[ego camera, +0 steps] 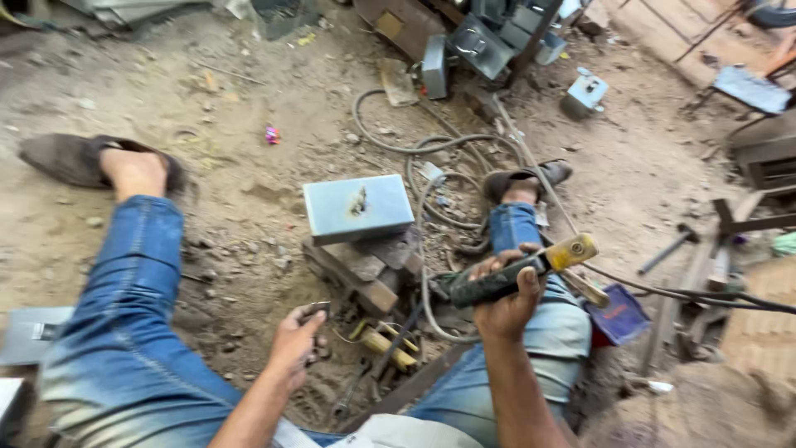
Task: The person welds small metal components onto a rectangular metal box. They position metal tabs and join them to the box using a welding electrode, causing visible sparks while working on the ground.
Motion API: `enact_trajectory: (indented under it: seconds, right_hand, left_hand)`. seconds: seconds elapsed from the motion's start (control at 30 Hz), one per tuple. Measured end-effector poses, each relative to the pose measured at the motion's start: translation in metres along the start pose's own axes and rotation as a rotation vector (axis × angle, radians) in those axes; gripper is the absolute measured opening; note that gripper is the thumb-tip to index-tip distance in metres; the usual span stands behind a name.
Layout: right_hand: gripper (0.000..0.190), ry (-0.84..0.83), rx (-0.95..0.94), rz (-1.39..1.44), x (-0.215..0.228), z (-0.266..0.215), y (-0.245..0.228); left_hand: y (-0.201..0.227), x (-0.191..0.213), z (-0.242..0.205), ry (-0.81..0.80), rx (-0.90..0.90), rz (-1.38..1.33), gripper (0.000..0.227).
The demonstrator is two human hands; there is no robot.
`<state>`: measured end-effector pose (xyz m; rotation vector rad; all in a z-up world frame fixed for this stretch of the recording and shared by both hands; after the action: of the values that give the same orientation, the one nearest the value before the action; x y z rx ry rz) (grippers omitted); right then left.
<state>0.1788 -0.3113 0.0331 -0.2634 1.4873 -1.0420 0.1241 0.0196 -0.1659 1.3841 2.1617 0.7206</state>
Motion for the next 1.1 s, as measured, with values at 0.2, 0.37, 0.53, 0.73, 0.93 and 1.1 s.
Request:
enact_trajectory:
  seconds: [0.2,0.37,0.53,0.73,0.93,1.1]
  right_hand:
    - [0.06,-0.095,-0.055,0.05,-0.007,0.003,0.017]
    - [0.058,-0.135,-0.041,-0.004,-0.014,0.005,0.017]
    - [0.056,-0.086,-0.105,-0.067,-0.009,-0.01,0.026]
    - [0.055,-0.245,-0.114,-0.117,-0.012,-0.032,0.014]
    - [0.056,-0.186,-0.216,-0.173,-0.013,-0.061,-0.012]
    - [0.056,-0.171,-0.225,-0.235,-0.028,-0.069,-0.025]
  left_hand:
    - [0.073,-0.038,-0.021,-0.068,-0.042,-0.093,0.021]
    - [0.102,-0.064,-0.021,-0.067,-0.14,-0.188,0.019]
    - [0.107,-0.073,-0.007,-0.011,-0.183,-0.166,0.018]
    - [0.104,-0.067,0.0,-0.033,-0.148,-0.251,0.022]
    - [0.099,-0.066,-0.004,-0.011,-0.105,-0.19,0.022]
    - [0.096,-0.065,0.001,0.033,-0.066,-0.207,0.025]
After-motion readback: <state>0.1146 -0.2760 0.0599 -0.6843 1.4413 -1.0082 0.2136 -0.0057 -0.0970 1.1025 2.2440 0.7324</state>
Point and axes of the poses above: each hand's wrist, its own z-axis towards the middle knuckle, its own x-axis out of the back of the hand, y = z × x, the point moved 6 cm from there along z, towards the middle knuckle, and after that the axes turned 8 degrees about y, right-handed, at the moved point
